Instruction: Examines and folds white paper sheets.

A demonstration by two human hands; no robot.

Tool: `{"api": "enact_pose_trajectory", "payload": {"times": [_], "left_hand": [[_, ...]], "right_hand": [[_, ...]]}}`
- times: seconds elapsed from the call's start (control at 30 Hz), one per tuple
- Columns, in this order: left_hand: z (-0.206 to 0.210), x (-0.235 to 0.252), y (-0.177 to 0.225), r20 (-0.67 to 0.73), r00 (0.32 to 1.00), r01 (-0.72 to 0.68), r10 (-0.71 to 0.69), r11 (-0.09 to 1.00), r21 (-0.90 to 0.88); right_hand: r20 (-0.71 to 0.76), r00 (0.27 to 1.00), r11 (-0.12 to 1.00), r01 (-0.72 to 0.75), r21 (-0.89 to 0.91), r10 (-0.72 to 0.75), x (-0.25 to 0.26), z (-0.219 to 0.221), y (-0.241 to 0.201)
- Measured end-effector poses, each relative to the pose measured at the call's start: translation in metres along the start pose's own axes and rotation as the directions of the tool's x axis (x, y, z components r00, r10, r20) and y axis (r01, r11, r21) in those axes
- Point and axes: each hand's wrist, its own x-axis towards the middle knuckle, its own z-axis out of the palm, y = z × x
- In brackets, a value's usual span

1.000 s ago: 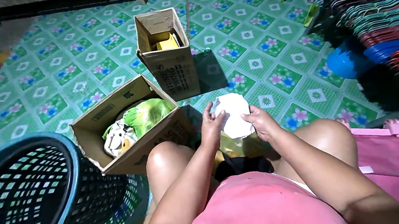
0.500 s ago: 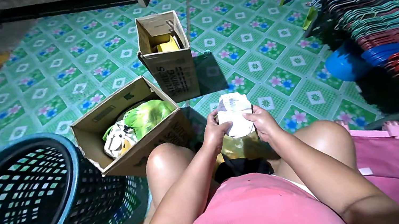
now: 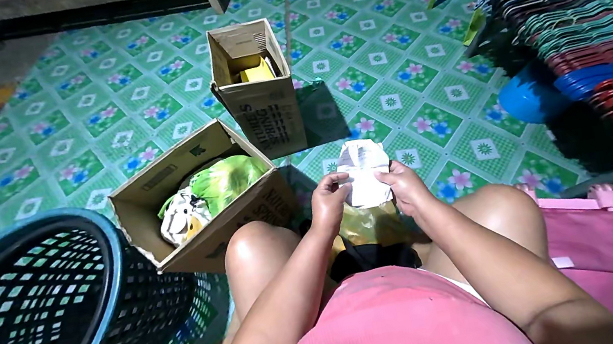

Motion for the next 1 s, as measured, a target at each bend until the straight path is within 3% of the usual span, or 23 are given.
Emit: {"api": "enact_pose_trajectory", "payload": {"times": [0.33, 1.0], "left_hand": [[-0.0025, 0.0002, 0.0020, 0.089, 0.996, -0.002, 0.008, 0.998, -0.066], [0.0008, -0.0009, 0.0030, 0.079, 0.997, 0.012, -0.006, 0.997, -0.081]], "right_hand": [[0.028, 1.000, 1.000, 0.008, -0.030, -0.007, -0.0004, 0.0008, 0.0005], [0.017, 0.999, 0.999, 0.027, -0.042, -0.027, -0.0027, 0.0002, -0.0038]]}}
